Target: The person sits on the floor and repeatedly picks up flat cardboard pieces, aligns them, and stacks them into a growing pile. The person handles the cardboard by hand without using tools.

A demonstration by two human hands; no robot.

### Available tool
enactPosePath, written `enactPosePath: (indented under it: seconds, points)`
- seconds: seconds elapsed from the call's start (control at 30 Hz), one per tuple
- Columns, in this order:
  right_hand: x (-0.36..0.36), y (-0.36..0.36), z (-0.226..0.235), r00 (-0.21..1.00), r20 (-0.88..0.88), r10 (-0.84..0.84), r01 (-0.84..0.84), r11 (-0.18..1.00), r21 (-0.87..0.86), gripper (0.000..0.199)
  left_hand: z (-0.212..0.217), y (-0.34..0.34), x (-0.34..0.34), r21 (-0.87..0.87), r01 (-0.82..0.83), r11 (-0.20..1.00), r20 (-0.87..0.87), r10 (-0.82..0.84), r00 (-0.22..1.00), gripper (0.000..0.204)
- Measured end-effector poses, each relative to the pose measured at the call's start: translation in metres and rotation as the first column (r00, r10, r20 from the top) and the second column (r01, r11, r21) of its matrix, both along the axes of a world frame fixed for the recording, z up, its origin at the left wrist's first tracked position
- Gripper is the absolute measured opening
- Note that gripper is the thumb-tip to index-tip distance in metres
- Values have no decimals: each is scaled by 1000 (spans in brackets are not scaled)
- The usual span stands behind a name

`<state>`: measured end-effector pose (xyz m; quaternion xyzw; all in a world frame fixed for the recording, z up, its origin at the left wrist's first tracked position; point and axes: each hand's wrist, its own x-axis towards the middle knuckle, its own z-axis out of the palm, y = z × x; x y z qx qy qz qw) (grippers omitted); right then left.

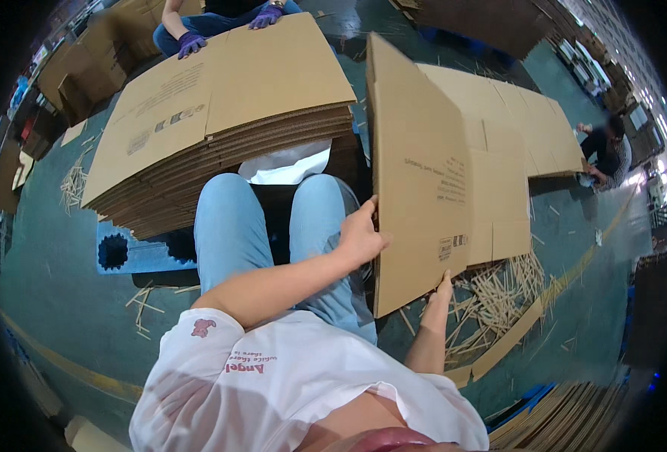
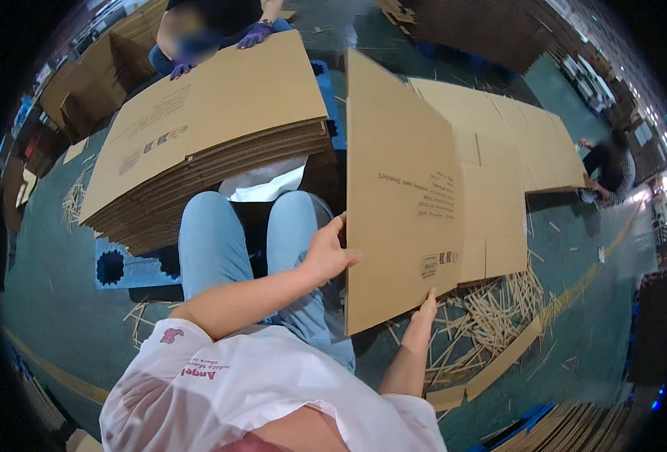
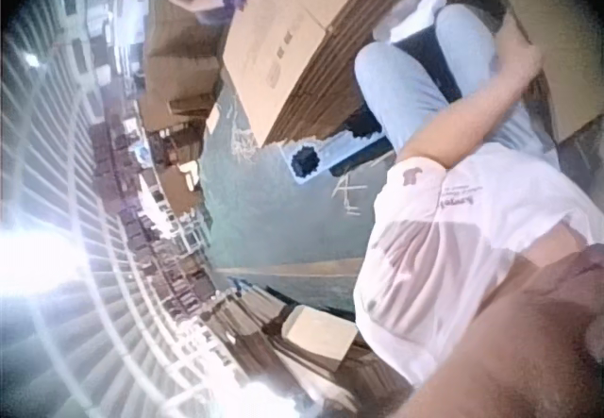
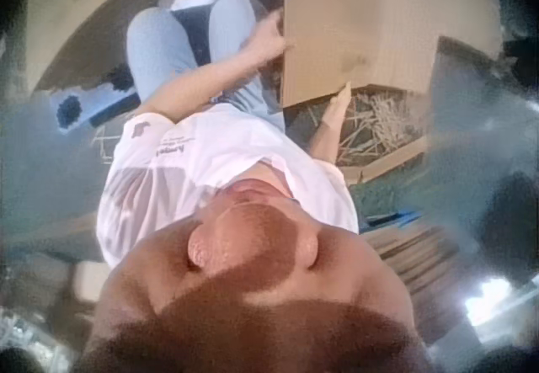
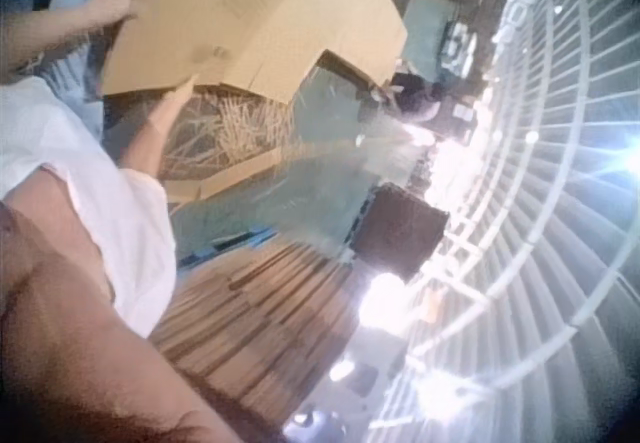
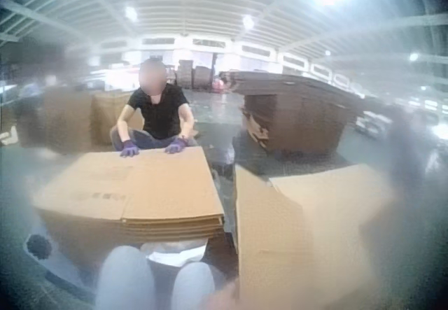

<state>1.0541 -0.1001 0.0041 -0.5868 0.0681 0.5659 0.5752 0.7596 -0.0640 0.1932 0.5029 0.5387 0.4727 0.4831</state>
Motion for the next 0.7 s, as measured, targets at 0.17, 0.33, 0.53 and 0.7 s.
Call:
enactPosePath:
  seconds: [0.17,0.33,0.53,0.7]
  points:
    - [-44,-24,4,945,-254,208,-55,863,502,56,66,-52,-13,173,178,969,16,-184,983,68]
    - [-76,-14,38,923,-363,131,112,809,577,54,86,-59,-56,192,292,937,323,-342,883,62]
    - [-109,-1,113,930,-352,105,147,772,618,47,114,-57,-152,233,67,970,537,-186,823,60]
    - [-180,25,196,930,-136,340,-150,693,706,45,114,-63,-256,238,-201,950,542,42,839,59]
